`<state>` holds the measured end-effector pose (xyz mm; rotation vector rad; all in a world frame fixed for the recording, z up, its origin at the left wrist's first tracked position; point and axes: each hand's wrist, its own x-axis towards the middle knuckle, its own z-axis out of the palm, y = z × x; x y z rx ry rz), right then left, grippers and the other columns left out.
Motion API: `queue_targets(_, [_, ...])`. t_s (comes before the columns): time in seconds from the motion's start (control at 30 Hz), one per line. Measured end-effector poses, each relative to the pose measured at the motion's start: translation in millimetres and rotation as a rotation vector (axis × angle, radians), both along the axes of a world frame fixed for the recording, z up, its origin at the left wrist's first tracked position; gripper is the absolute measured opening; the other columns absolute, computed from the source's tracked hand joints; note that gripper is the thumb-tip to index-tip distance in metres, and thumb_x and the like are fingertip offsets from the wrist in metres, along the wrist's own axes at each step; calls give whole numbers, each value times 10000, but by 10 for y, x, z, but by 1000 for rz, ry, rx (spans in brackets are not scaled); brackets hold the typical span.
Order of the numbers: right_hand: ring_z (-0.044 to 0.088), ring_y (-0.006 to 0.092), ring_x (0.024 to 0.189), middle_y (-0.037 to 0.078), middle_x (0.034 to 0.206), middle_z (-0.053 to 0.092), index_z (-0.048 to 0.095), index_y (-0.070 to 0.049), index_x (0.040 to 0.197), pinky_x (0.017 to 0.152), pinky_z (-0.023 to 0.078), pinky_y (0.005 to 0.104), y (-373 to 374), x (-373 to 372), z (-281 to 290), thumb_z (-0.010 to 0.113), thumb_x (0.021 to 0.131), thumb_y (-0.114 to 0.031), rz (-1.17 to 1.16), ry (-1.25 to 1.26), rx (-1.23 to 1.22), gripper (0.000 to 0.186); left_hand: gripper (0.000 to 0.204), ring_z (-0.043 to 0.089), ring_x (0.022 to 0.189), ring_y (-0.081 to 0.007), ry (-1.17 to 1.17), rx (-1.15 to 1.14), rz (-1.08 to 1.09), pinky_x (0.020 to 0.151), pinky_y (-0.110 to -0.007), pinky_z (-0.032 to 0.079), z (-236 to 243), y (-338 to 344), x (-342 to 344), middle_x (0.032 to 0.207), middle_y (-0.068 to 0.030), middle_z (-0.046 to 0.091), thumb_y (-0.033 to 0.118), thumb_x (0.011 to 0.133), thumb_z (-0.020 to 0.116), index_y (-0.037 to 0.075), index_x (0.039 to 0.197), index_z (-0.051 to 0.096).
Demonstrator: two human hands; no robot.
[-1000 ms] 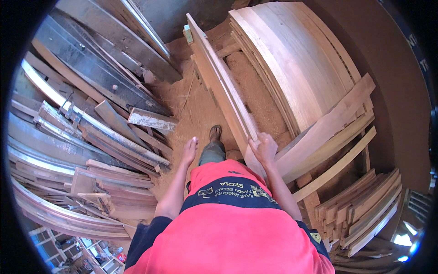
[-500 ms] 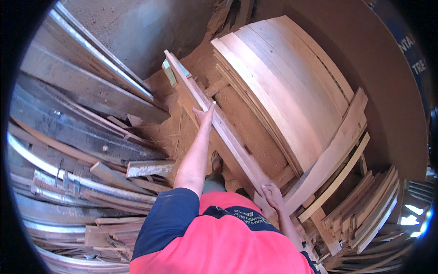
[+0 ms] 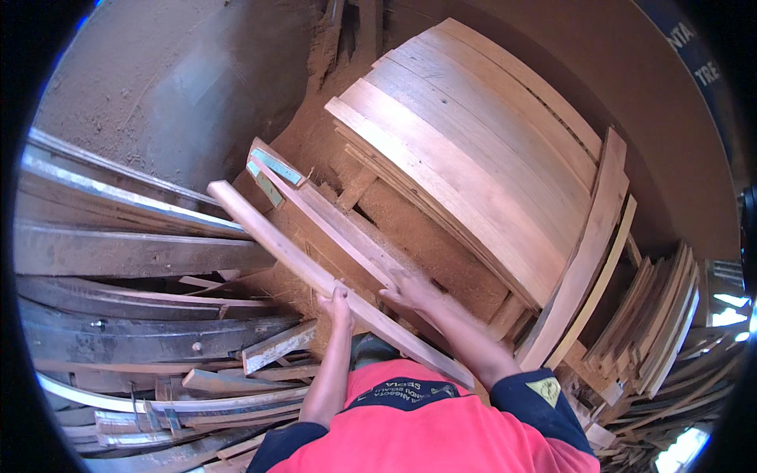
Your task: The person moves various wooden boards by hand, uses an electric planer to smooth the edge of a long wooden piece, and marks another board with a pencil.
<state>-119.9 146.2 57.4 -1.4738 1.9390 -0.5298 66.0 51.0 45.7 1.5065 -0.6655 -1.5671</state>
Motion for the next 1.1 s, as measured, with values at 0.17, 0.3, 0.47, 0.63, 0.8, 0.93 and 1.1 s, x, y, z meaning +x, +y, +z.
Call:
queue_targets(0.17, [657, 471, 991, 291, 1085, 674, 583, 3, 1176, 866, 525, 540, -307, 312, -65, 624, 919, -360, -125, 31, 280, 447, 569, 660, 933, -245, -75, -8, 91, 739, -375, 573, -102, -105, 232, 1076, -163, 632, -56, 709, 536, -15, 1267, 437])
queue_targets(0.3, [689, 460, 864, 272, 940, 703, 631, 0, 1087, 801, 546, 544, -349, 298, 39, 626, 899, -309, -135, 73, 236, 361, 499, 654, 915, -238, -178, -14, 49, 762, -358, 540, -330, -177, 362, 1027, -151, 627, -44, 713, 555, -2, 1202, 465])
queue_targets(0.47, [694, 432, 879, 266, 883, 701, 701, -5, 912, 815, 542, 525, -208, -176, 859, 692, 849, -318, -133, 155, 318, 319, 413, 632, 861, -214, -225, 75, 38, 778, -358, 520, -207, -122, 143, 973, -131, 617, -33, 733, 590, 1, 1133, 496])
queue_targets(0.63, [652, 427, 736, 250, 787, 660, 693, -4, 887, 690, 504, 505, 826, -670, 1886, 727, 845, -389, -167, 52, 244, 389, 397, 628, 890, -281, -303, 60, -96, 856, -384, 506, -255, -147, -296, 1023, -162, 620, -4, 772, 619, -25, 1155, 513])
queue_targets(0.8, [580, 360, 600, 205, 672, 590, 689, 15, 892, 593, 459, 424, 1739, -509, 2672, 751, 847, -370, -423, -72, 349, 392, 625, 592, 1076, -401, -648, -116, -126, 987, -436, 457, -758, -105, -711, 1208, -264, 558, -7, 756, 651, -64, 1354, 479])
queue_targets(0.93, [629, 396, 653, 224, 693, 616, 701, -14, 893, 605, 470, 452, 2236, -311, 2916, 733, 867, -381, -535, 20, 383, 369, 666, 559, 1168, -404, -497, -144, -47, 1000, -421, 458, -1082, -5, -988, 1251, -261, 564, 35, 769, 680, -12, 1404, 485])
queue_targets(1.1, [677, 396, 720, 219, 748, 665, 727, -33, 952, 647, 510, 443, 2481, -150, 3079, 731, 873, -401, -738, -29, 231, 377, 697, 571, 1209, -382, -388, 9, 72, 1064, -483, 436, -1455, -185, -1197, 1352, -267, 553, -30, 732, 682, -45, 1399, 478])
